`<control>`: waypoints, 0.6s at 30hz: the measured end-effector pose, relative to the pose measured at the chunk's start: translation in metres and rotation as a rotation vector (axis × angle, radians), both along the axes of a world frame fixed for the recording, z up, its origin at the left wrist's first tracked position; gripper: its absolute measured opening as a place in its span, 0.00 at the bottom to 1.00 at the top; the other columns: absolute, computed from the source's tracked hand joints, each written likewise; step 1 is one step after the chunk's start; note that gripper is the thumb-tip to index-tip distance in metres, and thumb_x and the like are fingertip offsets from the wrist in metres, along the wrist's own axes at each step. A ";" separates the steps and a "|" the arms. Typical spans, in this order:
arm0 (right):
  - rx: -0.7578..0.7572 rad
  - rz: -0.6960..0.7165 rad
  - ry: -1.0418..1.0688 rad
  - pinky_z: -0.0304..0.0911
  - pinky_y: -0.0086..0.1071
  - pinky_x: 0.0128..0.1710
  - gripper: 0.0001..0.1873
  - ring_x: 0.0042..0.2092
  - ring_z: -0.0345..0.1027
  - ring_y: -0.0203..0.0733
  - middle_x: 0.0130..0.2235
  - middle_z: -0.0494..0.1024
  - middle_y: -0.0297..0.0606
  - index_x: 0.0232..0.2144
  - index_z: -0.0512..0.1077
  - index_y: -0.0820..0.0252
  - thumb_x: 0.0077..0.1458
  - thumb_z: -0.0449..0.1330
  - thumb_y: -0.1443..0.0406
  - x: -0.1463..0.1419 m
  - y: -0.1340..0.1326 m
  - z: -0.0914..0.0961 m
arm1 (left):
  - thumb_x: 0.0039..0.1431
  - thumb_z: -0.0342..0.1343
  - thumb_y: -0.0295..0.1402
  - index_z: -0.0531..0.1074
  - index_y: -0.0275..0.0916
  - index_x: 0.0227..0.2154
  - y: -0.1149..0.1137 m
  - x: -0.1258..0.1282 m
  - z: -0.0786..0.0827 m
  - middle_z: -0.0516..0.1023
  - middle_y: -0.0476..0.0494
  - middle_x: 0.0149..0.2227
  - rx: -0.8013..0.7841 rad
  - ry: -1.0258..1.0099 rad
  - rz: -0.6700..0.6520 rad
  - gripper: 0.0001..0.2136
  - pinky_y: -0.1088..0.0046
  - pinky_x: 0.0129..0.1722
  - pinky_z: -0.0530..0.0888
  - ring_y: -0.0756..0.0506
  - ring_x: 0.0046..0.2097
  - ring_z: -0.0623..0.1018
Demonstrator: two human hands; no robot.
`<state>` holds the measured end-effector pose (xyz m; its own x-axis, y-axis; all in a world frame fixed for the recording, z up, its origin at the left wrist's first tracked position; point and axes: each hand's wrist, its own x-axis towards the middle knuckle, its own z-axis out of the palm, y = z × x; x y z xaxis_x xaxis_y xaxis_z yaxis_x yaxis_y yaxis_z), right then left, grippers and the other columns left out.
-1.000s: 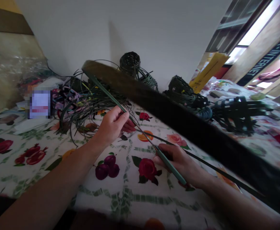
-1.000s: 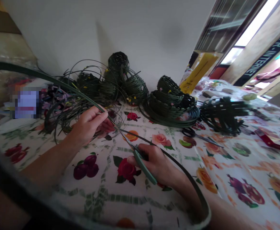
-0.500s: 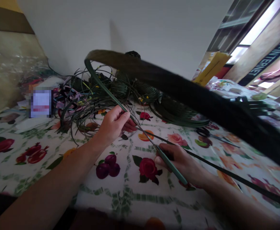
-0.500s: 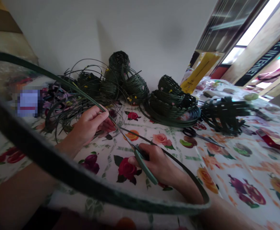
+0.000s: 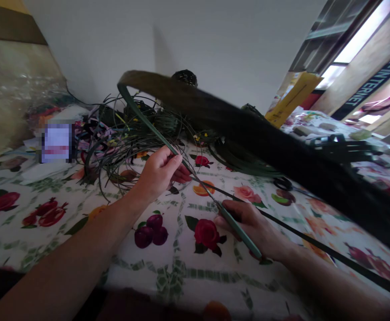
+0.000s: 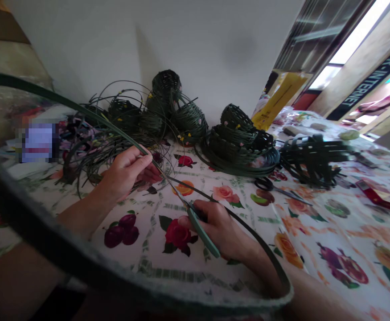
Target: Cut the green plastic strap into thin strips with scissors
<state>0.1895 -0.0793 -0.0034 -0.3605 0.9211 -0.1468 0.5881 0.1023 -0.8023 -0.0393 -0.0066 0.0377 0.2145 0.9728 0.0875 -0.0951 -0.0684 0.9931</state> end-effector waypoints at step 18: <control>-0.011 -0.030 0.029 0.53 0.28 0.23 0.15 0.27 0.55 0.35 0.24 0.63 0.28 0.25 0.65 0.57 0.58 0.59 0.56 0.001 0.001 -0.008 | 0.57 0.56 0.35 0.66 0.39 0.22 0.006 -0.008 -0.002 0.74 0.49 0.19 0.054 0.126 0.047 0.10 0.79 0.16 0.67 0.52 0.19 0.73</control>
<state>0.1905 -0.0787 -0.0110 -0.3367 0.9301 -0.1468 0.5676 0.0760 -0.8198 -0.0472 -0.0004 0.0361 0.1815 0.9766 0.1156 0.0346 -0.1238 0.9917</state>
